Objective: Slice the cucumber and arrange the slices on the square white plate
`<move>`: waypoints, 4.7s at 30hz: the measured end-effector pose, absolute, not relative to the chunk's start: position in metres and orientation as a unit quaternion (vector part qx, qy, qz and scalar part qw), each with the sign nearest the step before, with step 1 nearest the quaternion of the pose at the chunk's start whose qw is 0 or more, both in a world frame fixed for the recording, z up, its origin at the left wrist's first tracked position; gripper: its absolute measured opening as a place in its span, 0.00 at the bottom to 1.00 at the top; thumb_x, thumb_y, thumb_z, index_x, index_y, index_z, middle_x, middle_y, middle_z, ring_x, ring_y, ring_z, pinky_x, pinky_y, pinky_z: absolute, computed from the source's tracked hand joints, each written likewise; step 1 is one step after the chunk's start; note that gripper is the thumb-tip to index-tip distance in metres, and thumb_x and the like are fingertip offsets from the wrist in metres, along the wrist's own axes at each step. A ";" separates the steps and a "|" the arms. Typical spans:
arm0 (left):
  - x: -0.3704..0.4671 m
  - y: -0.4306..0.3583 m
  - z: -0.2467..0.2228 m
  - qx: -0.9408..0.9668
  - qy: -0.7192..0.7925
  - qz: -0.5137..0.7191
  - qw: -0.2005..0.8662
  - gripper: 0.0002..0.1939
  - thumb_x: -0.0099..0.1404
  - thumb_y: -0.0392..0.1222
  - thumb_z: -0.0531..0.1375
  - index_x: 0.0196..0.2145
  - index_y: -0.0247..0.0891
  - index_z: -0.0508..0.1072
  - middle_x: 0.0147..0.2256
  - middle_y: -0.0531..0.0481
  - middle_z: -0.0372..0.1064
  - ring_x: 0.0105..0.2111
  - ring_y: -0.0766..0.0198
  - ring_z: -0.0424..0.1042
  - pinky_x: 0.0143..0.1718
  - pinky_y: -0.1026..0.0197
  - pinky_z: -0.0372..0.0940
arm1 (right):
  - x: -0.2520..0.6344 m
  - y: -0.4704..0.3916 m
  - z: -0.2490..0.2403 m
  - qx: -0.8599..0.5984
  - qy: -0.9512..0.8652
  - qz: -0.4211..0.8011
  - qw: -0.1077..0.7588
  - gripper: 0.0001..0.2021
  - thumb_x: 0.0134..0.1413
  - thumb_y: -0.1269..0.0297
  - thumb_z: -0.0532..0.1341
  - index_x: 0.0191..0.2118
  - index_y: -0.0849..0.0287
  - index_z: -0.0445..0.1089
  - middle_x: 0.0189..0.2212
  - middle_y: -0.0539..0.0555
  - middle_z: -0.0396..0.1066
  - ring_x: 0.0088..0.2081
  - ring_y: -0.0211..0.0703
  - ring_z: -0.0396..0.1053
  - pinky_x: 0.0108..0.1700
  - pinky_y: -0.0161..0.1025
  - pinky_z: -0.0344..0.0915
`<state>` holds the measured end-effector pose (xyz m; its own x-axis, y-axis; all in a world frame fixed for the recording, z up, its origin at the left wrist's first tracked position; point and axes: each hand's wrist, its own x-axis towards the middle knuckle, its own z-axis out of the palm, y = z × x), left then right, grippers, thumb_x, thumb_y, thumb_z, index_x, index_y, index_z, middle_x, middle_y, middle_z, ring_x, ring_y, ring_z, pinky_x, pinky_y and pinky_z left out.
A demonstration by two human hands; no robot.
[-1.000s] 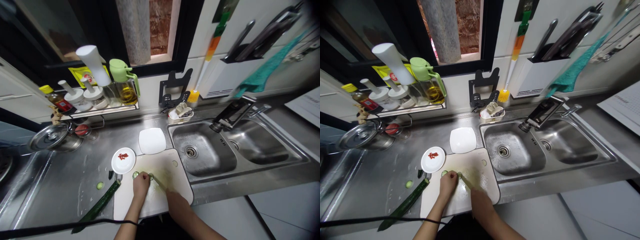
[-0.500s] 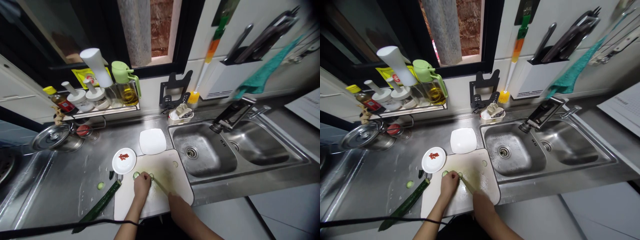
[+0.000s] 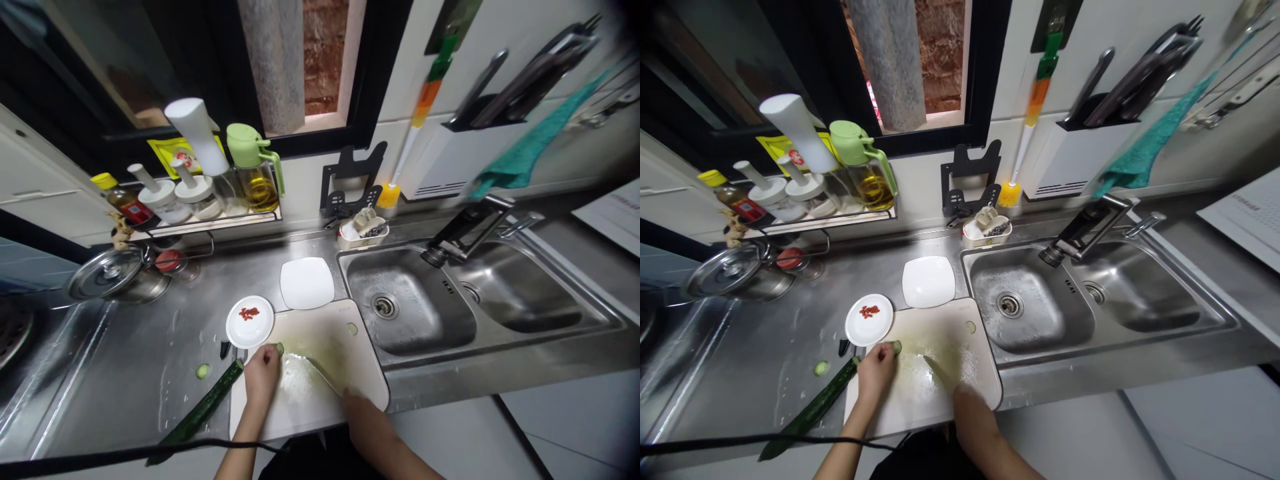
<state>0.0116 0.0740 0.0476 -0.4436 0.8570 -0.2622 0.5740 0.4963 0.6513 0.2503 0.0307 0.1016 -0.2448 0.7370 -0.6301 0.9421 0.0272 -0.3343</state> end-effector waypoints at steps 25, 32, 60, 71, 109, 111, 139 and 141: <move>-0.012 0.038 -0.009 0.575 0.741 0.318 0.142 0.20 0.65 0.49 0.49 0.49 0.36 0.69 0.42 0.40 0.71 0.42 0.56 0.71 0.47 0.55 0.65 | 0.276 0.037 0.126 0.558 0.714 -0.423 0.022 0.32 0.47 0.80 0.49 0.61 0.60 0.59 0.57 0.60 0.62 0.59 0.44 0.58 0.59 0.39 0.53; -0.010 0.039 -0.008 0.569 0.747 0.309 0.149 0.20 0.65 0.49 0.49 0.48 0.37 0.69 0.42 0.40 0.71 0.42 0.55 0.71 0.44 0.55 0.66 | 0.293 0.033 0.113 0.616 0.698 -0.360 -0.067 0.31 0.52 0.77 0.47 0.64 0.63 0.54 0.51 0.63 0.62 0.52 0.44 0.64 0.56 0.39 0.57; -0.008 0.041 -0.005 0.605 0.728 0.301 0.119 0.15 0.66 0.44 0.50 0.46 0.36 0.69 0.42 0.43 0.72 0.43 0.58 0.72 0.45 0.56 0.67 | 0.254 0.064 0.043 0.693 0.716 0.011 0.085 0.23 0.55 0.82 0.48 0.56 0.70 0.63 0.48 0.67 0.67 0.44 0.48 0.68 0.43 0.37 0.65; -0.008 0.041 -0.006 0.604 0.734 0.285 0.123 0.15 0.66 0.42 0.50 0.48 0.36 0.68 0.44 0.43 0.72 0.45 0.58 0.72 0.46 0.56 0.68 | 0.259 0.081 0.060 0.681 0.723 -0.071 0.089 0.22 0.54 0.81 0.47 0.52 0.67 0.67 0.45 0.66 0.69 0.46 0.52 0.67 0.38 0.40 0.66; -0.005 0.041 -0.006 0.593 0.747 0.276 0.122 0.15 0.66 0.43 0.49 0.47 0.37 0.68 0.42 0.43 0.72 0.44 0.57 0.72 0.44 0.55 0.68 | 0.297 0.161 0.067 0.601 0.359 -0.697 -0.155 0.13 0.33 0.54 0.62 0.23 0.59 0.64 0.14 0.44 0.58 0.14 0.27 0.44 0.17 0.32 0.36; -0.005 0.041 -0.006 0.593 0.746 0.277 0.120 0.15 0.66 0.42 0.49 0.47 0.37 0.68 0.42 0.43 0.72 0.44 0.57 0.72 0.45 0.55 0.68 | 0.297 0.148 0.065 0.594 0.360 -0.703 -0.150 0.13 0.33 0.54 0.61 0.22 0.59 0.64 0.16 0.44 0.59 0.14 0.27 0.44 0.17 0.32 0.36; -0.005 0.041 -0.001 0.606 0.742 0.259 0.123 0.22 0.67 0.47 0.51 0.55 0.37 0.66 0.44 0.41 0.71 0.45 0.57 0.72 0.43 0.57 0.69 | 0.270 0.149 0.080 0.632 0.700 -0.283 0.176 0.15 0.62 0.62 0.53 0.43 0.67 0.70 0.36 0.67 0.75 0.41 0.54 0.74 0.39 0.42 0.63; -0.005 0.041 -0.002 0.608 0.741 0.256 0.128 0.22 0.67 0.47 0.51 0.56 0.38 0.66 0.43 0.42 0.71 0.44 0.58 0.72 0.42 0.58 0.69 | 0.269 0.149 0.081 0.631 0.700 -0.280 0.183 0.15 0.62 0.62 0.53 0.43 0.68 0.70 0.37 0.67 0.75 0.41 0.55 0.74 0.39 0.42 0.64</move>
